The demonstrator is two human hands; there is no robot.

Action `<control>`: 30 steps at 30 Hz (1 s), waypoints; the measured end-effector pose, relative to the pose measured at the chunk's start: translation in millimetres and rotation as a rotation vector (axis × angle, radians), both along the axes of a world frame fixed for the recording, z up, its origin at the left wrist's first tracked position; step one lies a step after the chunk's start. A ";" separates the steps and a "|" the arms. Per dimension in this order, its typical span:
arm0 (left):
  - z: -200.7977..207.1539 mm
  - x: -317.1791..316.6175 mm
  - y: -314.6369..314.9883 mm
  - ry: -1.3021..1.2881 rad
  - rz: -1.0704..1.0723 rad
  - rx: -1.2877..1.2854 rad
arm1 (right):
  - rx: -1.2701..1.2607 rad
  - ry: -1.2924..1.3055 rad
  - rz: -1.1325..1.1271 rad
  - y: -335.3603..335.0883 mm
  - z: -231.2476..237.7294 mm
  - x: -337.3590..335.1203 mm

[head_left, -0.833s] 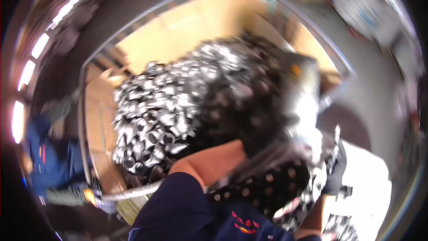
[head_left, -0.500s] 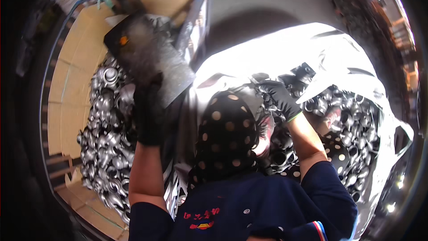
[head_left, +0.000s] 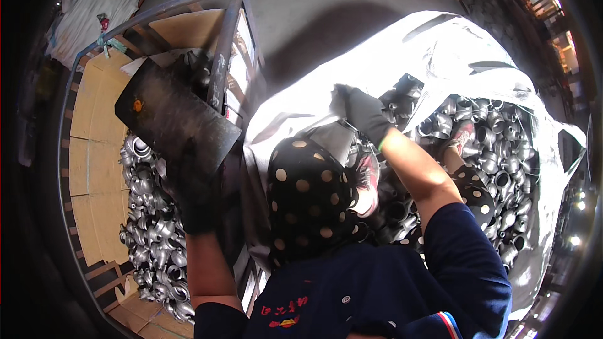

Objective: The person scrapes metal pipe fittings using a scraper, spreads paste from a metal plate onto a container frame, and continues scraping and rotating additional metal fittings.

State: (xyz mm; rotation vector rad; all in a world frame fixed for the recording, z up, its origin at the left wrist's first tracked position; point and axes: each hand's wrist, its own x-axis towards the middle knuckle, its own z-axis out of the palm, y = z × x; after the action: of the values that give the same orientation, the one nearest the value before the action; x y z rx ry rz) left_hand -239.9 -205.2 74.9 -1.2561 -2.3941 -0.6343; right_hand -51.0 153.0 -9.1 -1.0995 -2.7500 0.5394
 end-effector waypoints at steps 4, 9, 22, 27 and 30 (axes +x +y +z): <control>-22.0 -3.0 -3.1 -0.329 0.008 0.238 | -0.511 0.061 0.069 0.4 -23.0 63.1; -23.8 -12.0 -0.4 -0.958 -0.062 0.598 | -0.728 0.278 -0.055 -33.6 6.0 109.6; 25.6 137.2 69.0 -1.623 -0.403 0.530 | -1.132 0.688 -0.289 -94.7 106.8 183.4; 10.8 162.4 73.0 -1.823 -0.485 0.408 | -0.726 0.699 -0.115 -115.6 119.0 194.8; 9.1 164.5 69.6 -1.786 -0.553 0.332 | -0.315 0.644 0.007 -124.3 127.4 190.7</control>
State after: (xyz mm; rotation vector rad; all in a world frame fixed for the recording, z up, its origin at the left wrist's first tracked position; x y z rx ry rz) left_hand -75.4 -135.6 84.0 -1.3205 -2.4946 -3.1973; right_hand 139.6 28.8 118.3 -0.7783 -2.1503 1.1275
